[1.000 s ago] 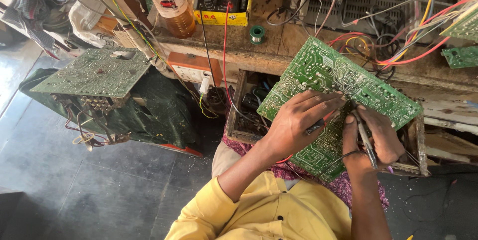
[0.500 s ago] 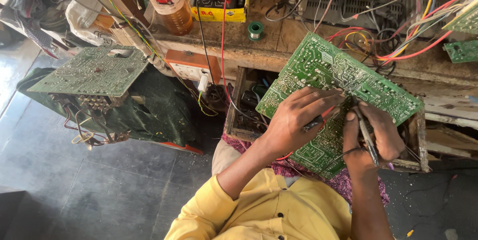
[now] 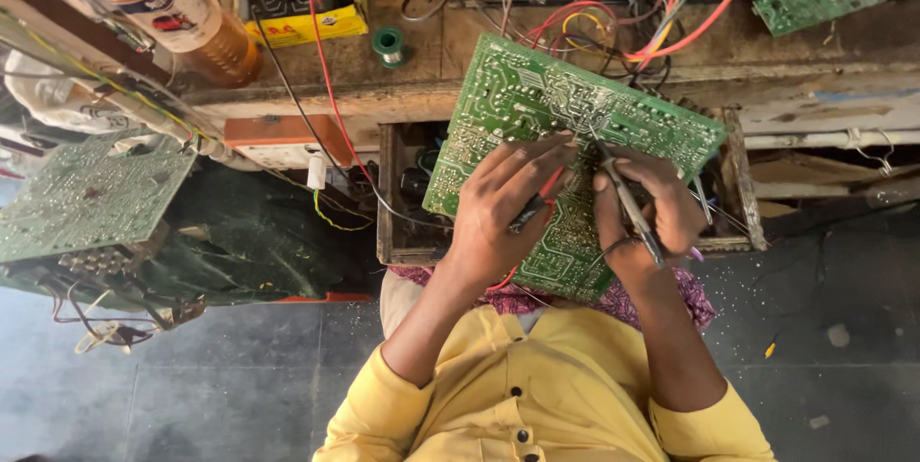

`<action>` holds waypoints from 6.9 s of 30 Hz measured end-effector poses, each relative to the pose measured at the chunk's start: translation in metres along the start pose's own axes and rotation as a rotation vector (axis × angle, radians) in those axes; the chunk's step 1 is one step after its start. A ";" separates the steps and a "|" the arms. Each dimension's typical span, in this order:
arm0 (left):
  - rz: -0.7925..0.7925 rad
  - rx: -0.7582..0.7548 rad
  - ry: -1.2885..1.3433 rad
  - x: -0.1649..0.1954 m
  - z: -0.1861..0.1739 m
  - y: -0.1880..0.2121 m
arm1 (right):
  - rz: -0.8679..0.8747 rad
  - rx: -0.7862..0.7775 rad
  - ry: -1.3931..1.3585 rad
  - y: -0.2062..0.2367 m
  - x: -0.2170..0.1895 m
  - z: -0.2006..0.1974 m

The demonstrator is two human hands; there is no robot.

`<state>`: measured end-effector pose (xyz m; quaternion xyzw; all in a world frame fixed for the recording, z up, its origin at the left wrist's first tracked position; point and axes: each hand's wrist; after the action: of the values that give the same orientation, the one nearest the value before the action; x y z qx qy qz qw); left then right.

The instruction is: The person holds a green circuit board on their lap and touches multimeter probes to points on the board to test it. They then set the board down, handle a remote control, lift a TV chassis from the workbench, and pick the board up again to continue probing it.

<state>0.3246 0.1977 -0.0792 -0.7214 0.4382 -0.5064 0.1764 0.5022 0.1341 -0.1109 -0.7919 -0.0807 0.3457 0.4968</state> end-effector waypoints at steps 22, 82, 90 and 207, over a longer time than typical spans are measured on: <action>-0.025 -0.013 -0.013 0.098 0.060 -0.097 | 0.010 -0.059 0.001 -0.091 0.008 -0.121; 0.000 -0.004 -0.014 0.155 0.037 -0.169 | 0.014 -0.089 0.085 -0.173 -0.024 -0.165; -0.029 0.013 0.046 0.155 0.097 -0.200 | 0.021 -0.060 0.027 -0.184 0.033 -0.196; -0.040 0.021 0.014 0.201 0.150 -0.262 | -0.036 -0.082 0.019 -0.231 0.072 -0.269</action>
<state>0.5967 0.1514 0.1557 -0.7244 0.4196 -0.5195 0.1708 0.7754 0.0853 0.1223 -0.8133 -0.1045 0.3256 0.4707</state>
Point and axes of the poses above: each hand's wrist, its own y-axis away from the middle knuckle, its own z-axis out of the palm, x = y × z, and after that the axes turned 1 degree about x, right-handed
